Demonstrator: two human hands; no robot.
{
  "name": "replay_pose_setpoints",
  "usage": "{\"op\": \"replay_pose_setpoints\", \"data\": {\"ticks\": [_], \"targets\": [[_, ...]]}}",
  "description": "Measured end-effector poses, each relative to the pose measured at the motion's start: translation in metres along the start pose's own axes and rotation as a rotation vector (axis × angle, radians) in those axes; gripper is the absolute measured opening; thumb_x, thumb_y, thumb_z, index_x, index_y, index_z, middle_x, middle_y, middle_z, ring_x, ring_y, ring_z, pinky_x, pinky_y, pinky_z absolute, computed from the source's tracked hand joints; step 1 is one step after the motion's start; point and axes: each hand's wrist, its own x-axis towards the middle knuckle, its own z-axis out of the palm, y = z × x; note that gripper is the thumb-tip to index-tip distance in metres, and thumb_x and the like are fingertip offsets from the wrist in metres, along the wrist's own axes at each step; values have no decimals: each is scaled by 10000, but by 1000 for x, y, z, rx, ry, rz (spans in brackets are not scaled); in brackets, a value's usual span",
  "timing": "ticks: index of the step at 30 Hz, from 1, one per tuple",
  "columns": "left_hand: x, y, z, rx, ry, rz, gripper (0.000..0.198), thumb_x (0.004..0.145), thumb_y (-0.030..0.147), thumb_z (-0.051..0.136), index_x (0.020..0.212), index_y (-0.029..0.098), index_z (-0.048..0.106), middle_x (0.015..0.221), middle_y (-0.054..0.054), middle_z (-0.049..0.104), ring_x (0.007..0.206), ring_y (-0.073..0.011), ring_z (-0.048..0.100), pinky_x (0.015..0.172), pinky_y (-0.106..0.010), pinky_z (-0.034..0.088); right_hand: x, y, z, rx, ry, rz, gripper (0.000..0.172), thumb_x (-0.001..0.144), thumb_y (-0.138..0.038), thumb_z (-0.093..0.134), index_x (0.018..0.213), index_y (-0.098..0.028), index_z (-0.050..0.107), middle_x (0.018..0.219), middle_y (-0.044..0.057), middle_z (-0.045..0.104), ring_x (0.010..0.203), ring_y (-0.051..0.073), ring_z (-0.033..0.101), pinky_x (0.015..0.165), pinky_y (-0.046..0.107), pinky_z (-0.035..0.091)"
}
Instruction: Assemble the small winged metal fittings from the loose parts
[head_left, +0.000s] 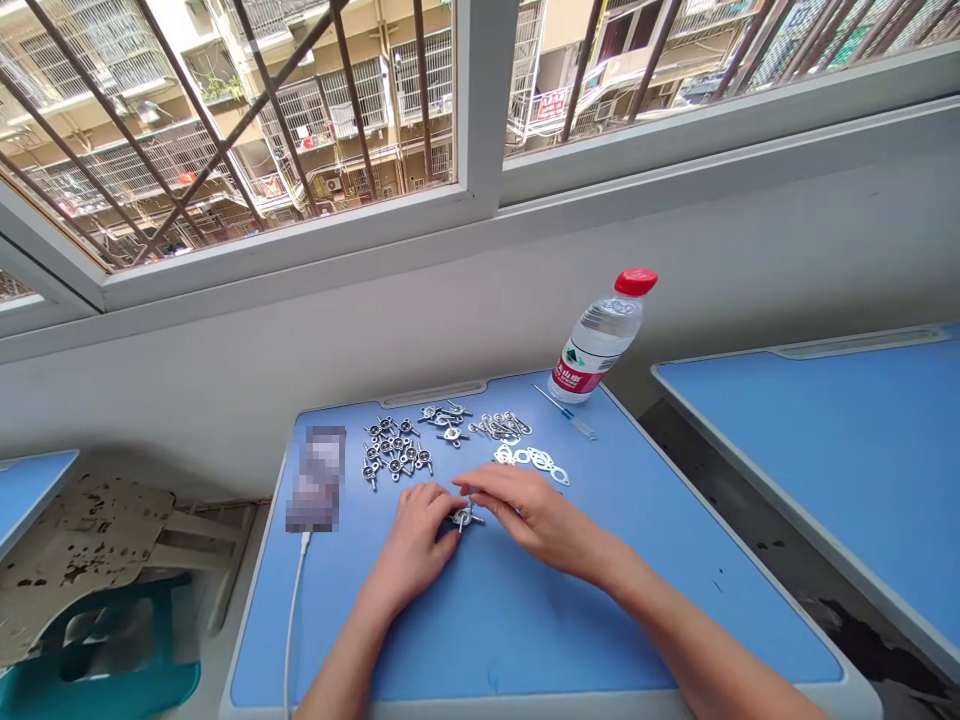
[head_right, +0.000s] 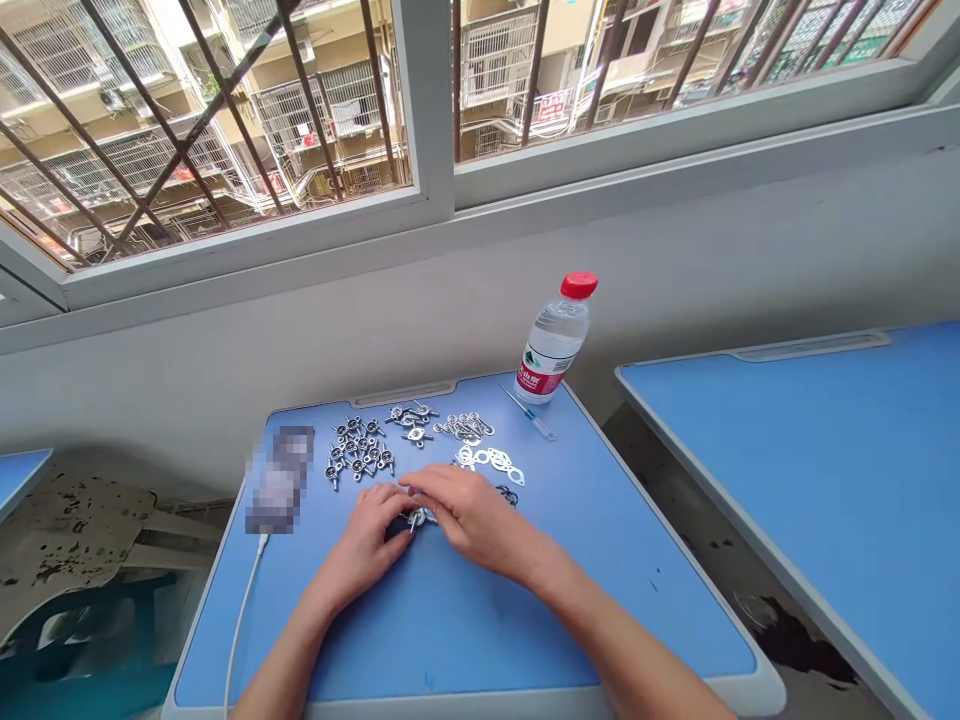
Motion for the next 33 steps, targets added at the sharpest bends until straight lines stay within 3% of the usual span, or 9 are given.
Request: {"op": "replay_pose_setpoints", "data": {"ticks": [5,10,22,26,31,33], "targets": [[1,-2,1,-5,0,-9,236,859,70,567,1021,234,620,970,-23,627,953,-204,563,890,-365,419,-1,3,1,3,9,7,273,985,-168,392,1127,-181,626,918,73,699,806,181,631,697,331,532],[3,-2,7,16,46,17,200,868,79,557,963,235,638,892,-16,632,865,-194,568,834,-347,428,3,-5,0,18,7,0,262,988,-192,399,939,-178,656,757,43,650,677,152,582,609,273,485],[4,-1,8,15,59,23,188,848,56,534,866,215,632,833,-15,617,832,-187,554,863,-364,422,-2,5,18,-110,216,104,199,933,-280,505,751,-199,508,628,-5,568,508,111,520,473,221,420],[4,-2,8,4,44,23,214,848,55,552,942,226,640,869,-10,631,861,-187,568,896,-372,414,-1,6,16,-216,186,15,172,971,-219,414,933,-186,579,700,21,613,544,121,542,502,233,433],[3,-4,8,-10,42,22,228,866,94,562,1008,246,657,878,-12,631,896,-192,578,933,-397,405,-1,3,5,-222,4,-48,355,957,-118,354,1252,-185,539,960,90,694,826,188,643,670,311,530],[4,-4,9,-17,41,20,223,871,102,560,1006,245,663,884,-19,636,904,-198,584,938,-413,400,-2,5,3,-178,-20,-73,404,939,-77,337,1281,-184,523,1000,95,702,869,196,644,686,331,536]]}}
